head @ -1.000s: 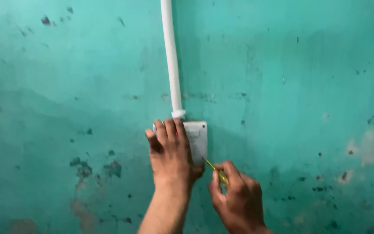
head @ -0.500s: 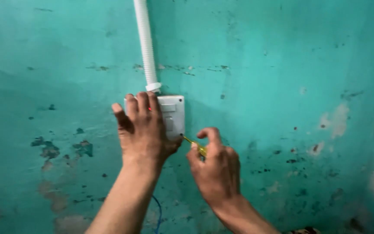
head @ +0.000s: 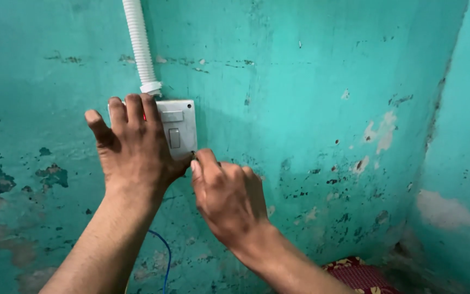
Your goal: Installing and wiring an electrical switchboard onto a wall.
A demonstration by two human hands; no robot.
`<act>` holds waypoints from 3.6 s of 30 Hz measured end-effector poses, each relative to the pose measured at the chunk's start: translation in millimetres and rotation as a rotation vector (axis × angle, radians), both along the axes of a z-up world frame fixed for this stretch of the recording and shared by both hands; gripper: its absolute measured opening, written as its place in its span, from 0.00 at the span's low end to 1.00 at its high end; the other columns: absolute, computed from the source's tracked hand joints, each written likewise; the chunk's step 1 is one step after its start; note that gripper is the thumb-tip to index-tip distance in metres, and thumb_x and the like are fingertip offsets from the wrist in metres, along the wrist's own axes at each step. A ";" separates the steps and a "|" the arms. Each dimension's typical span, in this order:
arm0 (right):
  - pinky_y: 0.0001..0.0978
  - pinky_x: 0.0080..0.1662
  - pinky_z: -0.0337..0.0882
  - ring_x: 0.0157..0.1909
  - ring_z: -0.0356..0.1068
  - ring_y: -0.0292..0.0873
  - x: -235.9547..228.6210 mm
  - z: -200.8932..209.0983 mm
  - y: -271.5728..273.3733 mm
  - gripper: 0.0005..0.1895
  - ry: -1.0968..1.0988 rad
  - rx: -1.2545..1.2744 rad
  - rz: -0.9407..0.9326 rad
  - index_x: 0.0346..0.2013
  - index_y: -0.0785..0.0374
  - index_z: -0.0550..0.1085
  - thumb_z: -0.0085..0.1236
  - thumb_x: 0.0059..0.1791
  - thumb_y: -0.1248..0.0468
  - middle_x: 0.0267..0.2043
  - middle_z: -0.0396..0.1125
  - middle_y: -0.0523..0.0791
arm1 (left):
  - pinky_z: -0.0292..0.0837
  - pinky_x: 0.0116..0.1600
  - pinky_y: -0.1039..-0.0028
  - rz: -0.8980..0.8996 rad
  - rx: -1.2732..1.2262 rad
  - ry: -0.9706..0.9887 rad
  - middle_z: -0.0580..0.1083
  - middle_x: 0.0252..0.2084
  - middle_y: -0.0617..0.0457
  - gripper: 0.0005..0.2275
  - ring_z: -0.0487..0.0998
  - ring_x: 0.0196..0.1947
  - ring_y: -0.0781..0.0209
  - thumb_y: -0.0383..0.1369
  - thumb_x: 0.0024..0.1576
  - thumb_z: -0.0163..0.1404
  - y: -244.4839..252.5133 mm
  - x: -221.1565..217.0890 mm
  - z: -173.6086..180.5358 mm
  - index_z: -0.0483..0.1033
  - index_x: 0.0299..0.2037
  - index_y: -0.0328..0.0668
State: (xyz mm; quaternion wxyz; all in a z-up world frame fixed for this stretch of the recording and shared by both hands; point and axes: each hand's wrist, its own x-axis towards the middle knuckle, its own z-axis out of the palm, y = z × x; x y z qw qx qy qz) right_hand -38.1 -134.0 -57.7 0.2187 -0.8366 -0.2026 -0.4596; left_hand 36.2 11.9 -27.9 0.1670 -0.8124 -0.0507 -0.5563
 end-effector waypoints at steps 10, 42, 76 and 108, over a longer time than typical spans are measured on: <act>0.48 0.31 0.72 0.27 0.74 0.54 6.8 3.2 0.9 0.07 -0.192 -0.121 -0.026 0.42 0.62 0.73 0.52 0.49 0.70 0.28 0.70 0.51 | 0.41 0.63 0.47 -0.028 0.014 -0.018 0.70 0.56 0.46 0.50 0.66 0.63 0.48 0.71 0.42 0.51 2.8 5.0 -2.4 0.67 0.63 0.33; 0.31 0.19 0.49 0.16 0.44 0.35 77.9 -23.7 18.6 0.12 1.110 1.502 1.059 0.28 0.56 0.59 0.44 0.55 0.60 0.18 0.51 0.37 | 0.41 0.66 0.40 -0.210 -0.026 0.005 0.66 0.62 0.37 0.59 0.61 0.66 0.42 0.70 0.33 0.57 20.1 20.7 -10.7 0.61 0.68 0.26; 0.25 0.18 0.44 0.13 0.44 0.32 67.2 -5.8 23.3 0.18 1.316 1.874 0.912 0.24 0.58 0.59 0.40 0.51 0.50 0.16 0.49 0.37 | 0.50 0.59 0.50 -0.256 -0.001 -0.043 0.71 0.53 0.45 0.37 0.68 0.58 0.52 0.57 0.43 0.53 20.3 -5.5 1.8 0.71 0.58 0.36; 0.24 0.18 0.40 0.14 0.38 0.31 80.1 -19.9 14.8 0.19 1.413 1.829 1.013 0.20 0.51 0.56 0.43 0.54 0.53 0.15 0.42 0.34 | 0.50 0.55 0.47 -0.376 -0.227 0.121 0.70 0.54 0.49 0.33 0.66 0.60 0.55 0.43 0.35 0.50 15.9 -18.9 16.8 0.69 0.56 0.41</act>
